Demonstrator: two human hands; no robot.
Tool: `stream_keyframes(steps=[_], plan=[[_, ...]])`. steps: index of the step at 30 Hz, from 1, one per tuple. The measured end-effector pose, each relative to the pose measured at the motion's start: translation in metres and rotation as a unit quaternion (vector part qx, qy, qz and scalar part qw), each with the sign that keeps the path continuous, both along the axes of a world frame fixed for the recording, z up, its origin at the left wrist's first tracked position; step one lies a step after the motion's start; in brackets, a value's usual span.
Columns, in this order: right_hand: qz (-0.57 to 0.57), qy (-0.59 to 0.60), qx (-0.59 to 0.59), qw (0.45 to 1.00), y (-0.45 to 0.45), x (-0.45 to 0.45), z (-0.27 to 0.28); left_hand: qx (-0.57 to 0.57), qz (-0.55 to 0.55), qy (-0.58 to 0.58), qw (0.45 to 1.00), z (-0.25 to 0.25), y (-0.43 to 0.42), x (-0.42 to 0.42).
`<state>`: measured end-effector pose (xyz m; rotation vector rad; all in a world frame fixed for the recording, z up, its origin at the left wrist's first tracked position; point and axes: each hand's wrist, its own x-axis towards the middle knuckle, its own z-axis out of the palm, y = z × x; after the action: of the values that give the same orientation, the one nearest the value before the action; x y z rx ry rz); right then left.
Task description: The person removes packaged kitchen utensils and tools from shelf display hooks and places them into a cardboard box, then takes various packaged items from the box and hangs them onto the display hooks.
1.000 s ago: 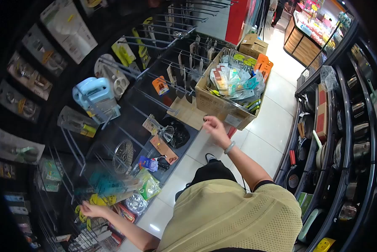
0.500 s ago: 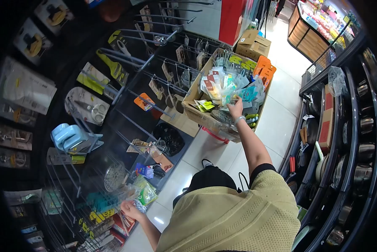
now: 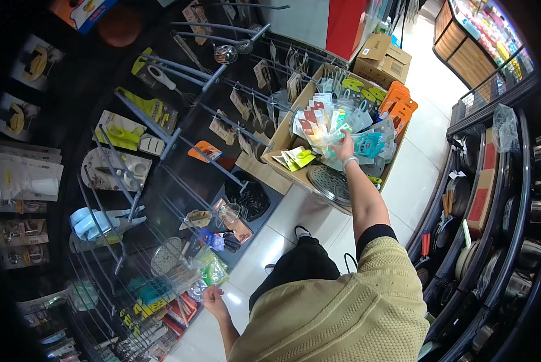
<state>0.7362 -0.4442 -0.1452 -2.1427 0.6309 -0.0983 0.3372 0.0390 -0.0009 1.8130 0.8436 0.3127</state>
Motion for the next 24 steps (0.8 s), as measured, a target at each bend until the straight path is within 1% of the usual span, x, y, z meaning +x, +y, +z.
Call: stream_keyframes(steps=[1, 2, 5, 6, 7, 8, 9, 11, 12, 14, 15, 17, 18, 21, 24], plan=[[0.021, 0.006, -0.040, 0.999, -0.001, 0.001, -0.005, 0.001, 0.001, 0.015, 1.000, -0.002, -0.001, -0.001], [0.041, 0.012, -0.080, 0.996, -0.003, 0.001, -0.011, -0.002, -0.006, 0.007, 1.000, -0.005, 0.000, -0.002], [0.083, -0.051, -0.102, 0.990, -0.011, 0.003, -0.036, -0.002, -0.011, 0.024, 1.000, -0.011, 0.002, -0.005], [0.050, -0.059, 0.007, 0.997, -0.013, 0.004, -0.043, 0.002, -0.009, 0.029, 1.000, -0.009, 0.001, -0.005], [0.017, -0.067, 0.115, 0.991, -0.016, 0.006, -0.050, 0.005, -0.008, 0.033, 0.999, -0.008, 0.000, -0.004], [-0.017, -0.076, 0.220, 0.972, -0.019, 0.010, -0.056, 0.008, -0.007, 0.035, 0.999, -0.008, -0.001, -0.001], [-0.069, -0.094, 0.305, 0.945, -0.017, 0.010, -0.044, 0.011, -0.012, 0.036, 0.999, -0.009, -0.002, 0.000], [-0.170, -0.128, 0.462, 0.861, -0.011, 0.009, -0.010, 0.017, -0.023, 0.039, 0.999, -0.011, -0.002, -0.001], [-0.172, -0.137, 0.491, 0.843, -0.013, 0.014, -0.014, 0.009, -0.021, 0.036, 0.999, -0.009, -0.005, 0.003], [-0.179, -0.144, 0.512, 0.828, -0.015, 0.024, -0.022, -0.006, -0.016, 0.032, 0.999, -0.002, -0.014, 0.007], [-0.182, -0.147, 0.522, 0.820, -0.016, 0.031, -0.029, 0.005, -0.022, 0.042, 0.999, 0.000, -0.016, 0.008], [-0.165, -0.157, 0.485, 0.844, -0.022, 0.047, -0.052, 0.027, -0.033, 0.063, 0.997, 0.003, -0.019, 0.008], [-0.156, -0.160, 0.469, 0.855, -0.019, 0.052, -0.053, 0.036, -0.031, 0.071, 0.996, 0.005, -0.020, 0.007], [-0.210, -0.097, 0.373, 0.899, -0.015, 0.059, -0.043, 0.047, -0.024, 0.098, 0.994, 0.009, -0.025, -0.001], [-0.240, -0.088, 0.304, 0.918, -0.013, 0.055, -0.030, 0.046, -0.019, 0.119, 0.992, 0.013, -0.030, -0.002]])
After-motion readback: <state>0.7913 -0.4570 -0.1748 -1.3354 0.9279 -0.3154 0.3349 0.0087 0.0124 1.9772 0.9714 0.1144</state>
